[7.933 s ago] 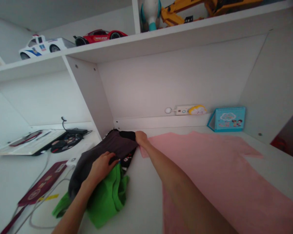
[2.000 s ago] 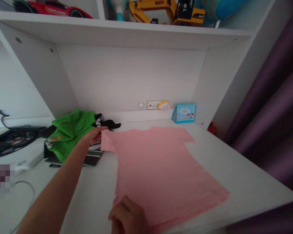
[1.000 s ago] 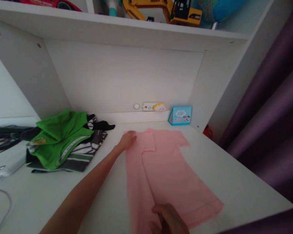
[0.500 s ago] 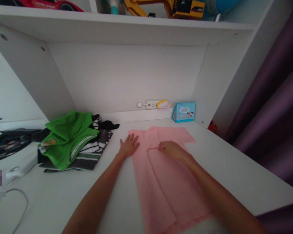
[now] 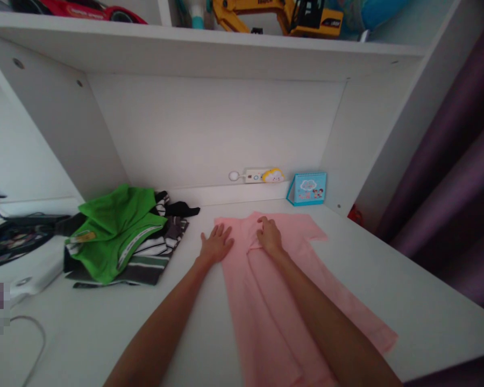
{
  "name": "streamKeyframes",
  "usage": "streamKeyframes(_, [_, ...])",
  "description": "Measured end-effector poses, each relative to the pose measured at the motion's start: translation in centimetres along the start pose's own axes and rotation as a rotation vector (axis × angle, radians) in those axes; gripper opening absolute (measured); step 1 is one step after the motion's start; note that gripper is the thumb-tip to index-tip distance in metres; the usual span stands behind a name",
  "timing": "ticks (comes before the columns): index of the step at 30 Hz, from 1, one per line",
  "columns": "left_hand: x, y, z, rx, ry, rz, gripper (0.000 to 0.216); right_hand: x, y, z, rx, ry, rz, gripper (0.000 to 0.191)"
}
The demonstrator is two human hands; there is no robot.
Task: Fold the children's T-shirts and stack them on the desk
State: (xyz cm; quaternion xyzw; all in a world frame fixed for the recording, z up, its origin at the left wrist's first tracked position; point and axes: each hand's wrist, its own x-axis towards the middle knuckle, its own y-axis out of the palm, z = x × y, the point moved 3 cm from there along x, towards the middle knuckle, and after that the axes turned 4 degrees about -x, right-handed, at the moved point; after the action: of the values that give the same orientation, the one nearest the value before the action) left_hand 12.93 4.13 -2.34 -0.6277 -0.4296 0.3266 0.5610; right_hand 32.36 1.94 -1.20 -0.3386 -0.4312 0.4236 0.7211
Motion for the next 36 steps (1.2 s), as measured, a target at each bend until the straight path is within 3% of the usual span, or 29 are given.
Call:
streamKeyframes(9, [-0.2, -0.2, -0.2, 0.004, -0.022, 0.018, 0.054, 0.0, 0.4, 0.2, 0.100, -0.178, -0.152, 0.036])
streamKeyframes(16, [-0.2, -0.3, -0.3, 0.002, -0.018, 0.031, 0.054, -0.6, -0.6, 0.5, 0.025, -0.203, -0.144, 0.029])
streamKeyframes(18, [-0.2, -0.3, -0.3, 0.000, -0.023, 0.040, 0.055, -1.2, -0.7, 1.6, -0.004, -0.279, -0.087, 0.035])
streamKeyframes(22, [-0.1, -0.3, -0.3, -0.005, -0.027, 0.030, 0.053, -3.2, -0.1, 4.6, -0.060, -0.514, 0.225, 0.042])
streamKeyframes(25, [-0.1, -0.3, -0.3, -0.007, -0.021, 0.032, 0.050, -4.8, -0.9, 6.0, -0.088, -0.548, 0.348, 0.045])
streamKeyframes(27, [-0.2, -0.4, -0.3, -0.007, -0.010, 0.033, 0.049, -6.7, -2.3, 6.6, -0.087, -0.624, 0.420, 0.050])
streamKeyframes(30, [-0.2, -0.4, -0.2, -0.016, -0.009, 0.023, 0.049, -12.1, -4.7, 6.5, -0.051, -0.816, 0.554, 0.061])
streamKeyframes(33, [-0.1, -0.4, -0.2, -0.026, -0.026, 0.025, 0.050, -19.1, -6.9, 4.8, -0.014, -0.910, 0.505, 0.067])
streamKeyframes(36, [0.1, -0.3, -0.2, -0.028, -0.030, 0.034, 0.050, -24.7, -8.7, 1.9, 0.067, -0.955, 0.505, 0.047])
